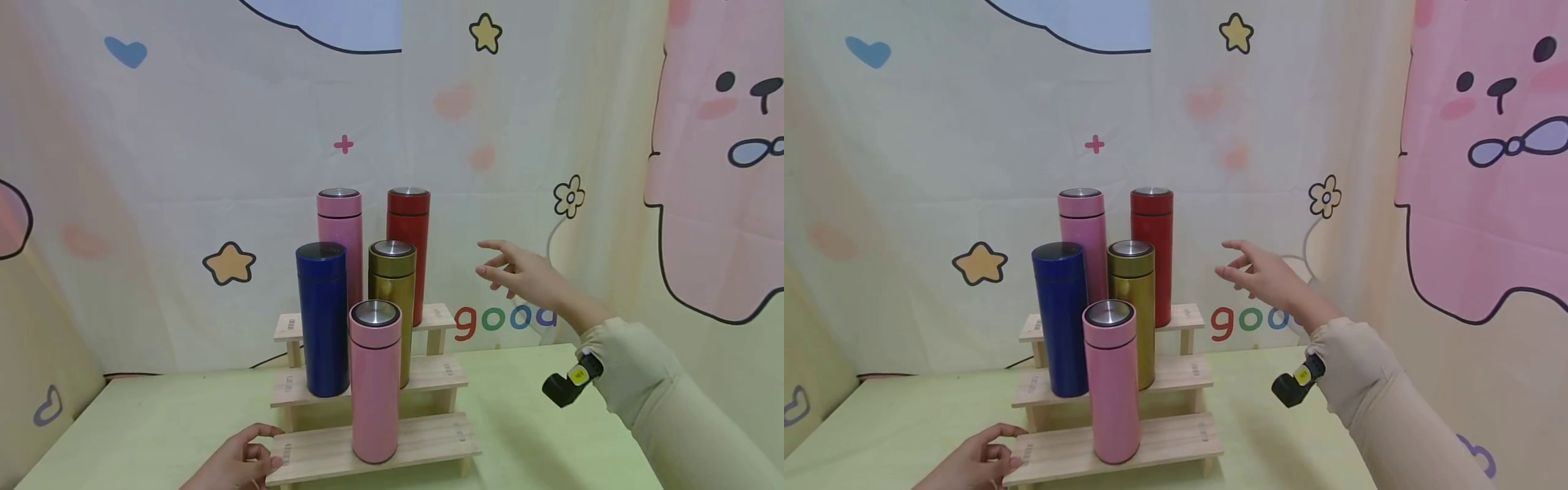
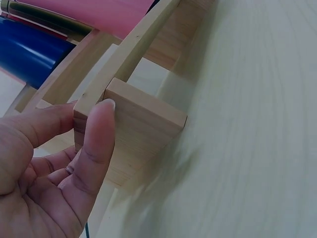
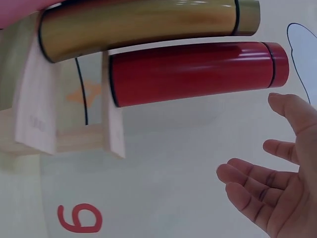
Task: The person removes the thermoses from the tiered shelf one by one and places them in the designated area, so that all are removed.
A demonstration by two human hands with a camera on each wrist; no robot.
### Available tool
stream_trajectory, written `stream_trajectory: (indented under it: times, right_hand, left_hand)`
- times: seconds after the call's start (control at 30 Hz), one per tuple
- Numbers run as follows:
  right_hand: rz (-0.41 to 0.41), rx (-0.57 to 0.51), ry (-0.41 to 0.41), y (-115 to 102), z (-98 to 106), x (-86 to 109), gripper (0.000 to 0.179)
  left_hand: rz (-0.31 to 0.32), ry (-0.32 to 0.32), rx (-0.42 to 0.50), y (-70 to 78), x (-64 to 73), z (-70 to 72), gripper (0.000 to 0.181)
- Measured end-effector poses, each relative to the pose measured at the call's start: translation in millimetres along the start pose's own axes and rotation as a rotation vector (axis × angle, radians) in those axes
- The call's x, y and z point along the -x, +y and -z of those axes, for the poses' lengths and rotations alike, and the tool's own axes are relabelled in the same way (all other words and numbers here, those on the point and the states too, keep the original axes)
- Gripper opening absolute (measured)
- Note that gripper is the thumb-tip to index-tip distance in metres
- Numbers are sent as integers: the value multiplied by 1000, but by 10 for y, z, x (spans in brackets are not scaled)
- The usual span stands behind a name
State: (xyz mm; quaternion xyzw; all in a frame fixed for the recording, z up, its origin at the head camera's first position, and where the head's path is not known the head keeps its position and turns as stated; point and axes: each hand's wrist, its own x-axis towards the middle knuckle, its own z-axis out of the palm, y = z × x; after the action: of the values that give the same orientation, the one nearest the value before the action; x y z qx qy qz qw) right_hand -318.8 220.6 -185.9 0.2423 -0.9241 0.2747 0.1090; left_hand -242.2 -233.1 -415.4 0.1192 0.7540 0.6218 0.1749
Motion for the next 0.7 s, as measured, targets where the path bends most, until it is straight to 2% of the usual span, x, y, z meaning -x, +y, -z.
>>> stream_trajectory:
  times: [0.23,0.47,0.7]
  right_hand:
    - [-24,-5,-10,-150,132,-244,63]
    - [-44,-29,-4,-283,201,-396,65]
    - [-52,-60,8,-410,229,-550,66]
  left_hand:
    - [-13,-2,4,-20,-5,8,64]
    - [-17,-6,20,-18,-11,7,64]
    - [7,25,-20,-39,-17,7,63]
